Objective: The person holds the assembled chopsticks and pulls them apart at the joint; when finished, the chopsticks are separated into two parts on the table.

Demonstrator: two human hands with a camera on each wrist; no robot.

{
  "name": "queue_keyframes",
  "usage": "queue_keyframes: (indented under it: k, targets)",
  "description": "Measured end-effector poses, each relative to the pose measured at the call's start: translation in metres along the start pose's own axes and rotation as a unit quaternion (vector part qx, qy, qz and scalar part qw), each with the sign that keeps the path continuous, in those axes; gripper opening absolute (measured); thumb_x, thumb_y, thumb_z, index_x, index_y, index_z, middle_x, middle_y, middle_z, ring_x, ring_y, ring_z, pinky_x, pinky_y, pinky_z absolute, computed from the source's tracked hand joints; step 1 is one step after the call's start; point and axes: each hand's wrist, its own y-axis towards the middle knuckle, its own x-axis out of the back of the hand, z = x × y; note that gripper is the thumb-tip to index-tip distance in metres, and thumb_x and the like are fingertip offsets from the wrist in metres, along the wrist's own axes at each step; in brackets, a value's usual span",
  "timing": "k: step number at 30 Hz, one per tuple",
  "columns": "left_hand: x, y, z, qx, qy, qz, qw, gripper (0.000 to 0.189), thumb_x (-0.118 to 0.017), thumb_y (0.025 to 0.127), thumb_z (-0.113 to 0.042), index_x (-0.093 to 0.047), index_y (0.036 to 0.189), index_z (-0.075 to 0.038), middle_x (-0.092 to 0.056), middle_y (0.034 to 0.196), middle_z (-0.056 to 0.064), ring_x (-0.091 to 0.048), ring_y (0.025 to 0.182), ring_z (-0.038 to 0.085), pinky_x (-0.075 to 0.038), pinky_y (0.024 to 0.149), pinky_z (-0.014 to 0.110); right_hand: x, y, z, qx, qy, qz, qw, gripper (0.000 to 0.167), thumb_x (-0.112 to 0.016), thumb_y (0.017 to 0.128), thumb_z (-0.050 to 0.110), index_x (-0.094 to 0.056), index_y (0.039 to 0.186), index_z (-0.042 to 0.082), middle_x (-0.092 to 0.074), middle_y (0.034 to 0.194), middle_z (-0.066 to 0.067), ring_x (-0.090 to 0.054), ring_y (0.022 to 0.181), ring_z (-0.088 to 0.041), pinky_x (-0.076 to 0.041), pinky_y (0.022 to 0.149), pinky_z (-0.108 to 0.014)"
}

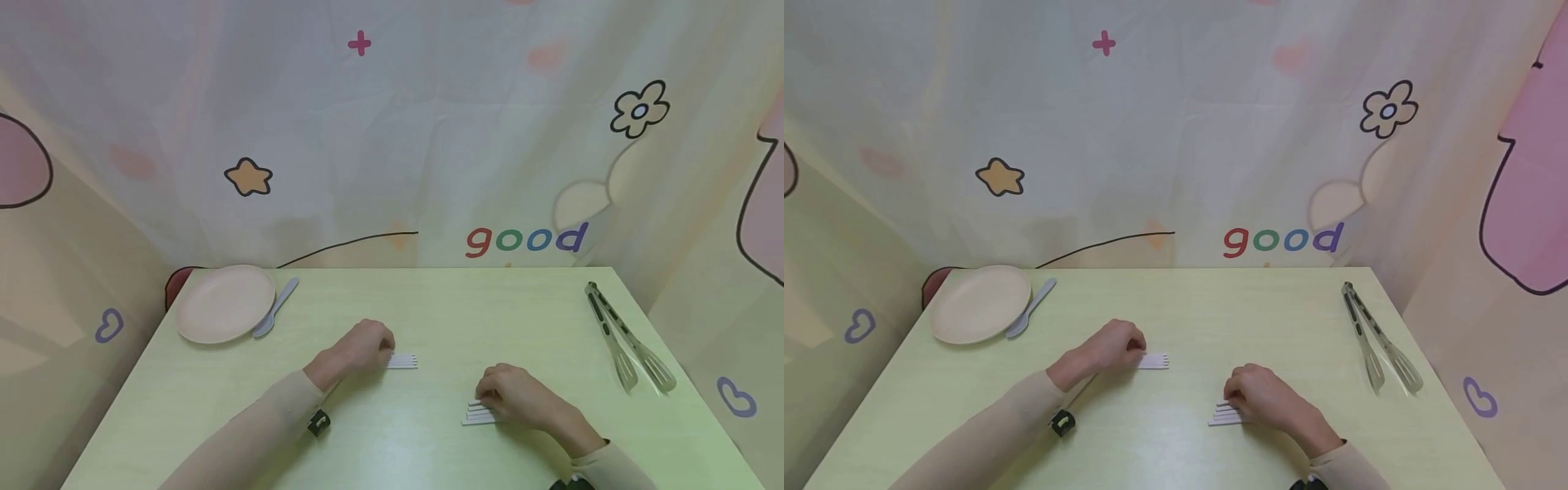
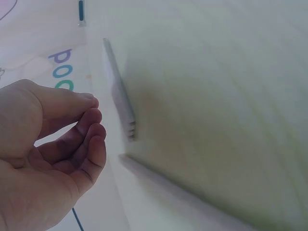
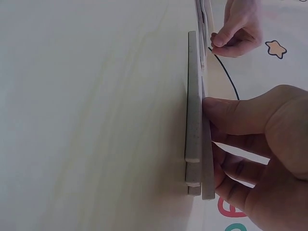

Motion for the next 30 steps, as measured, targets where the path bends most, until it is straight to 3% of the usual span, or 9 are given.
queue_keyframes:
  k: [7,11,17,24,30]
  targets:
    - [0.007,-0.008,0.005,-0.004,-0.002,-0.019,0.9998,0.014,-0.065,0.085,-0.003,-0.076,0.093,-0.003,-0.073,0.092,0.006,-0.064,0.087,0.017,-0.053,0.08,0.033,0.0,0.0,-0.001,-0.006,0.002,0.008,0.9999,0.014,-0.072,0.082,0.001,-0.074,0.084,0.015,-0.065,0.082,0.012,-0.056,0.077,-0.001,-0.051,0.07,-0.026]
    - [0.011,-0.018,0.007,0.004,-0.015,-0.034,0.9993,0.013,-0.064,0.086,-0.002,-0.075,0.093,-0.001,-0.072,0.09,0.006,-0.063,0.082,0.015,-0.053,0.073,0.032,0.001,0.001,-0.001,-0.009,0.003,0.018,0.9998,0.015,-0.071,0.082,0.0,-0.075,0.086,0.015,-0.067,0.083,0.01,-0.057,0.079,-0.002,-0.051,0.072,-0.027]
    - [0.016,-0.037,0.014,0.039,-0.006,-0.049,0.998,0.008,-0.067,0.085,-0.004,-0.074,0.089,-0.003,-0.066,0.08,0.002,-0.057,0.073,0.012,-0.049,0.064,0.028,0.002,0.001,0.001,-0.016,0.004,0.024,0.9996,0.015,-0.072,0.082,0.0,-0.075,0.087,0.015,-0.067,0.084,0.009,-0.057,0.08,-0.003,-0.052,0.072,-0.027]
    - [0.014,-0.066,0.023,0.111,0.006,-0.055,0.9923,0.006,-0.07,0.083,-0.009,-0.072,0.087,-0.005,-0.064,0.075,0.0,-0.057,0.069,0.013,-0.05,0.064,0.033,0.003,0.002,0.003,-0.022,0.014,0.034,0.9991,0.015,-0.071,0.083,0.001,-0.075,0.087,0.015,-0.066,0.084,0.01,-0.058,0.079,-0.003,-0.052,0.07,-0.027]
    - [0.013,-0.083,0.023,0.13,0.002,-0.046,0.9904,0.012,-0.073,0.081,-0.01,-0.07,0.088,-0.001,-0.063,0.073,0.001,-0.056,0.065,0.013,-0.05,0.062,0.033,0.004,0.002,0.002,-0.021,0.01,0.029,0.9993,0.015,-0.071,0.083,0.002,-0.075,0.088,0.016,-0.065,0.083,0.013,-0.057,0.078,-0.001,-0.051,0.07,-0.026]
